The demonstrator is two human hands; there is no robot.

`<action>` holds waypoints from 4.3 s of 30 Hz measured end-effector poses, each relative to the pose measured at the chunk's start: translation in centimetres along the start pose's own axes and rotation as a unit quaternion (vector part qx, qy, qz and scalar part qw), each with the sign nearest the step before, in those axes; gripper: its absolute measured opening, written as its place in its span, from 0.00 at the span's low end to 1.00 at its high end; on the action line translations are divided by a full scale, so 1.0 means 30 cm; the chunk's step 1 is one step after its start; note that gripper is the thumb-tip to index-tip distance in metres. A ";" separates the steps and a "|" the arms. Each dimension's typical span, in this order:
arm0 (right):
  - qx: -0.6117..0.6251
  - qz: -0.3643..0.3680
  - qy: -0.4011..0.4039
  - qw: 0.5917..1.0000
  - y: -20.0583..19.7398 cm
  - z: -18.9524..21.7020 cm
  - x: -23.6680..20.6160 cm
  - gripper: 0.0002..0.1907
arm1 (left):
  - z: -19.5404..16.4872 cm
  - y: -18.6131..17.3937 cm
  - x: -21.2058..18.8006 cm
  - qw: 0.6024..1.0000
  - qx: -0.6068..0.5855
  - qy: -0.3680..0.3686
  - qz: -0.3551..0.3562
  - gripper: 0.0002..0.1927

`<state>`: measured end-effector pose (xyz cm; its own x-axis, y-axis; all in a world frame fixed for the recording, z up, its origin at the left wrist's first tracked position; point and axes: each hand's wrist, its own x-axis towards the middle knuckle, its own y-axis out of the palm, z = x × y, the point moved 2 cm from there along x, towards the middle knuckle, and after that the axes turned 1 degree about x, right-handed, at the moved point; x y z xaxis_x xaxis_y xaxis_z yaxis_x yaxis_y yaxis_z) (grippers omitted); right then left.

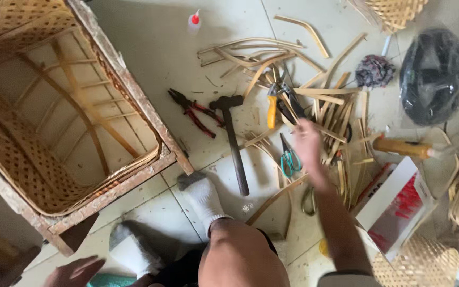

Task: The person applies glue to the joints of a rectangular woven basket frame and secures the pieces using a hammer and pliers. They then insert a long bamboo strip into the basket structure.

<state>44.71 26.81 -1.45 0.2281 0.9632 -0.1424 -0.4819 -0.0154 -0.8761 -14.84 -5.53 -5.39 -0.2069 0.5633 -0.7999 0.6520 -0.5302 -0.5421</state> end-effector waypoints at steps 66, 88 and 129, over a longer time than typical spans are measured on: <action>-0.130 0.488 -0.055 0.862 -0.043 0.911 -0.255 0.17 | -0.941 -0.051 0.099 0.807 0.082 0.460 -0.361 0.24; -0.205 0.324 -0.428 0.818 -0.002 1.355 0.178 0.21 | -0.885 -0.423 0.269 0.778 0.131 0.414 -0.455 0.37; -0.303 0.263 -0.512 0.760 0.166 1.740 0.316 0.16 | -0.775 -0.869 0.515 0.740 0.072 0.245 -0.623 0.54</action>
<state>0.30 49.86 16.88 -0.7879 0.4807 -0.3848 0.2698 -0.2923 -0.9175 -18.07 31.73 2.38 -0.2703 0.8150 0.5125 0.0870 0.5508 -0.8301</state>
